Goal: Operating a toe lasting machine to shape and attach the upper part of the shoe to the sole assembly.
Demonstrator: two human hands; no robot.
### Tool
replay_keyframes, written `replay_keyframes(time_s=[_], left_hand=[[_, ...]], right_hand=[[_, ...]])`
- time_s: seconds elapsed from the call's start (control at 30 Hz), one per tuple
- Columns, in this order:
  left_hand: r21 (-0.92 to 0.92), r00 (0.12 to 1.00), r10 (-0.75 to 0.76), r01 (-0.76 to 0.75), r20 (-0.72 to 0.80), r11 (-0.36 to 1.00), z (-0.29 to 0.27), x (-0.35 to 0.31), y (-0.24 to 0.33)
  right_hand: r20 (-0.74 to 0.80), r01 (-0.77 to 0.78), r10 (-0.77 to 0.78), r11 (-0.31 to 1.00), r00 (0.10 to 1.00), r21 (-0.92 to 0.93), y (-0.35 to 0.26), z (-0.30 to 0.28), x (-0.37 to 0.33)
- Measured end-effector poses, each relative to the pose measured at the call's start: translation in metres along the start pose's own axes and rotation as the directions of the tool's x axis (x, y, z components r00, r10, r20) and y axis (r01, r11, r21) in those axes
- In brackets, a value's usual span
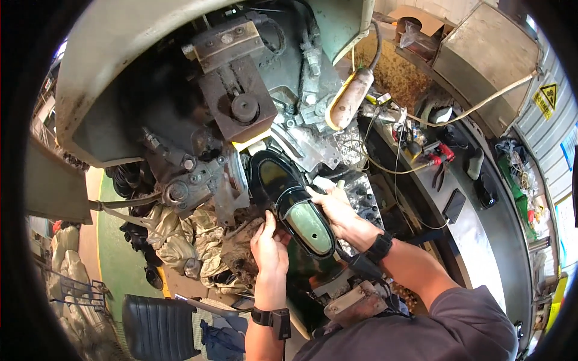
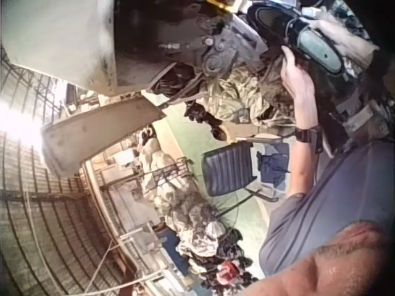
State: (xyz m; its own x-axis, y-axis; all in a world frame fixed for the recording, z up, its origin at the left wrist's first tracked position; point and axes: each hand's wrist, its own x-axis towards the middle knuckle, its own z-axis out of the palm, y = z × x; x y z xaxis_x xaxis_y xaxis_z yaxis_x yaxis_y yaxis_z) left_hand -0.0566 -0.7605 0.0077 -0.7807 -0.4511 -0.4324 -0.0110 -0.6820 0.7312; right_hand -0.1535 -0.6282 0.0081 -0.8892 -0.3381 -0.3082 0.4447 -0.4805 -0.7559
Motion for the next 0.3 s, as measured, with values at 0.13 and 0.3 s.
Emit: replay_keyframes(time_s=[0.13, 0.3], left_hand=[[0.024, 0.997, 0.069, -0.070, 0.024, 0.997, -0.017, 0.024, -0.037], [-0.201, 0.971, 0.160, -0.195, -0.177, 0.960, -0.001, 0.033, -0.052]], right_hand=[[0.004, 0.002, -0.002, 1.000, 1.000, 0.023, 0.020, -0.021, 0.022], [0.087, 0.037, -0.040, 0.999, 0.995, 0.032, 0.037, -0.024, 0.026]])
